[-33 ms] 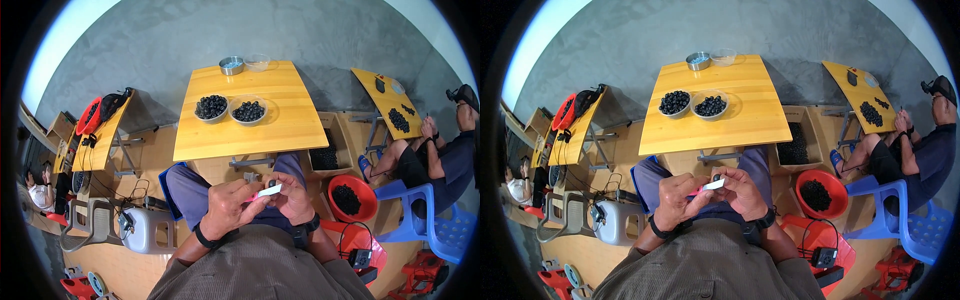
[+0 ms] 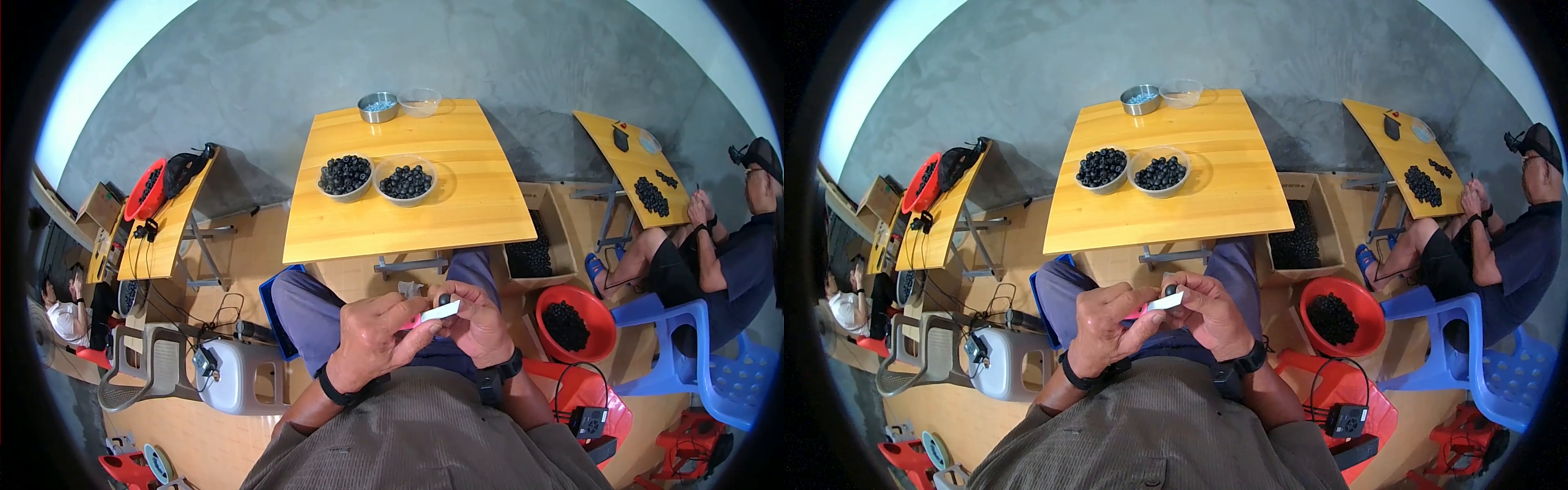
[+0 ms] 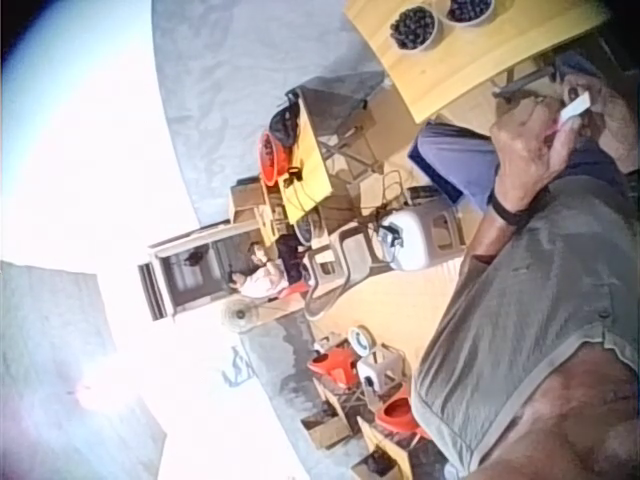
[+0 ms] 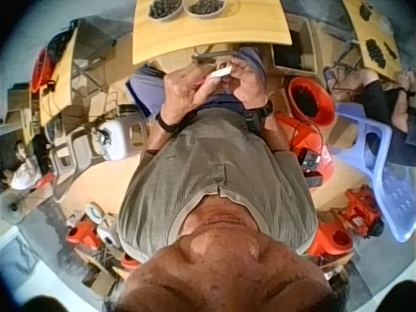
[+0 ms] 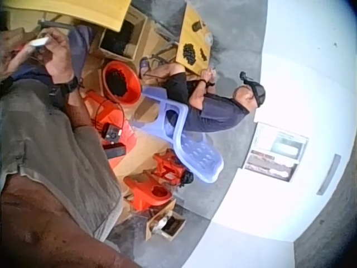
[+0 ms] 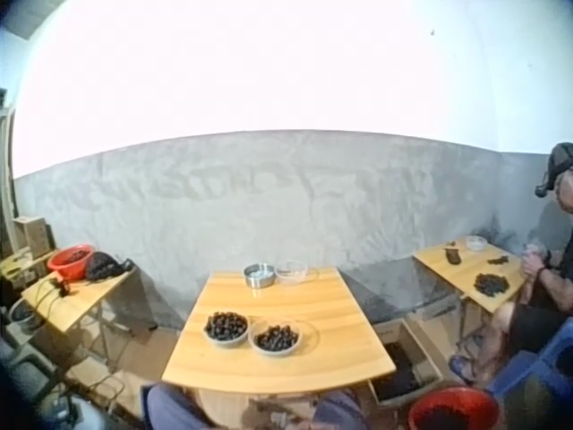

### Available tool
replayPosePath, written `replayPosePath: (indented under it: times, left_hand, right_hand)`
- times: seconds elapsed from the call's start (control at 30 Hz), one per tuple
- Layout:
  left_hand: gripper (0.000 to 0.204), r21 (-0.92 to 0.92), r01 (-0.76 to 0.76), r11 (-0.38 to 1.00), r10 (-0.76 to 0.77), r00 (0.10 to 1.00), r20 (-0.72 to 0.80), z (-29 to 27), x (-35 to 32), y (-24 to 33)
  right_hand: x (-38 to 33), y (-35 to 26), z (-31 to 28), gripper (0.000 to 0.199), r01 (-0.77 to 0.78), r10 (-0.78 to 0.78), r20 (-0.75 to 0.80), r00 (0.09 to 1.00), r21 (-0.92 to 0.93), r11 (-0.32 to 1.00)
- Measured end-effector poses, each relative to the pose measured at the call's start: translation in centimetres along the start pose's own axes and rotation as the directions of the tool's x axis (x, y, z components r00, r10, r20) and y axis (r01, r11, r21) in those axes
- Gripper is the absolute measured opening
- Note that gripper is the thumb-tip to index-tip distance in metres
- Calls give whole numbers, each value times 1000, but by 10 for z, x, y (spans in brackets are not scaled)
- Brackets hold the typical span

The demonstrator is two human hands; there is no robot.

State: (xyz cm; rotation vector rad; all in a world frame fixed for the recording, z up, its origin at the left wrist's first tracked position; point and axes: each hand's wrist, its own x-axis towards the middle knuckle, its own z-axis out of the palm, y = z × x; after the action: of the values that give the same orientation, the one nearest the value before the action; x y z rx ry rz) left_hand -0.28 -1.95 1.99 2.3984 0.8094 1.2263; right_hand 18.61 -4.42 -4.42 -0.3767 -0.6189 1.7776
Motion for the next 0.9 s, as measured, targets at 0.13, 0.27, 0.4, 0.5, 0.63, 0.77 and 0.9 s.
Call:
replayPosePath:
  times: [0.13,0.27,0.4,0.5,0.63,0.77,0.9]
  left_hand:
    - [21,31,14,999,-14,1000,6,-2,0,1]
    - [18,3,46,999,-46,999,2,-1,2,1]
    - [18,-4,84,996,-84,996,11,-2,1,-2]
    - [19,-2,91,996,-91,996,-1,-2,-2,-3]
    - [36,-49,-24,999,20,997,-71,3,-2,-2]
    - [42,14,-58,998,59,997,-40,5,-5,-5]
    - [43,56,-112,992,116,991,-64,8,-7,-6]
  right_hand:
    - [2,2,-3,29,-2,0,48,999,41,999]
    - [0,-2,0,27,-11,8,86,996,34,999]
    - [1,1,-2,29,7,-5,107,994,-17,1000]
    - [2,2,-4,30,4,-3,113,994,-5,1000]
    - [1,2,1,27,10,-9,27,1000,-23,1000]
    - [0,6,2,27,-3,3,-2,1000,-5,1000]
    - [3,9,-3,26,-22,20,67,998,34,999]
